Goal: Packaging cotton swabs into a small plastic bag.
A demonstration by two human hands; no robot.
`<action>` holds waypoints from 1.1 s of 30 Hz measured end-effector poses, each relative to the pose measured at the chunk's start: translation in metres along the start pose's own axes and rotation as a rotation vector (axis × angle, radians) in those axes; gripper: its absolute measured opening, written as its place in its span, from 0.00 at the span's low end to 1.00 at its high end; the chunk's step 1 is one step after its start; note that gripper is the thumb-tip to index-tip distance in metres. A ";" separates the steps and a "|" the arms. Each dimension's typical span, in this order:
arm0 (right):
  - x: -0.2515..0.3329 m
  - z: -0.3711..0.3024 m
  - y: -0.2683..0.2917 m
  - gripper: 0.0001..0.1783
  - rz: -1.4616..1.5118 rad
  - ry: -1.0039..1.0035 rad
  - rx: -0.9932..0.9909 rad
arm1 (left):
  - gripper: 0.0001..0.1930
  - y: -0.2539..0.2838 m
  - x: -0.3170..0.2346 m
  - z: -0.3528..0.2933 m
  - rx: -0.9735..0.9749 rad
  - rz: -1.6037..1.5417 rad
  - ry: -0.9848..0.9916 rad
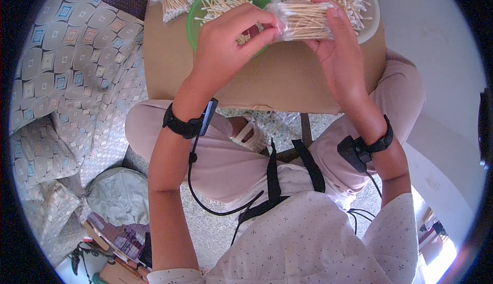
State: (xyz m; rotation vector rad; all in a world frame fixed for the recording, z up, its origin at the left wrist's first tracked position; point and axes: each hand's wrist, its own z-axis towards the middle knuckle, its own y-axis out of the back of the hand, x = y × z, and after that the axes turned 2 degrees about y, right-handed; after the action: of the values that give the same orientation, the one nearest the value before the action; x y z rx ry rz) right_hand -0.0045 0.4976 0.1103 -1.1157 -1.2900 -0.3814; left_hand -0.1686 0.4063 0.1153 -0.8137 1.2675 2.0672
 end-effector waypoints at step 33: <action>0.001 -0.003 0.002 0.22 0.026 0.001 0.076 | 0.14 -0.003 0.001 0.005 -0.015 -0.395 0.134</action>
State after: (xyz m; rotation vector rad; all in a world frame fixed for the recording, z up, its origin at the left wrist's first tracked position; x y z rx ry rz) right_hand -0.0010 0.4968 0.1110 -1.0668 -1.2772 -0.3106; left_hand -0.1683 0.4120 0.1149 -1.1254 1.0576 1.7313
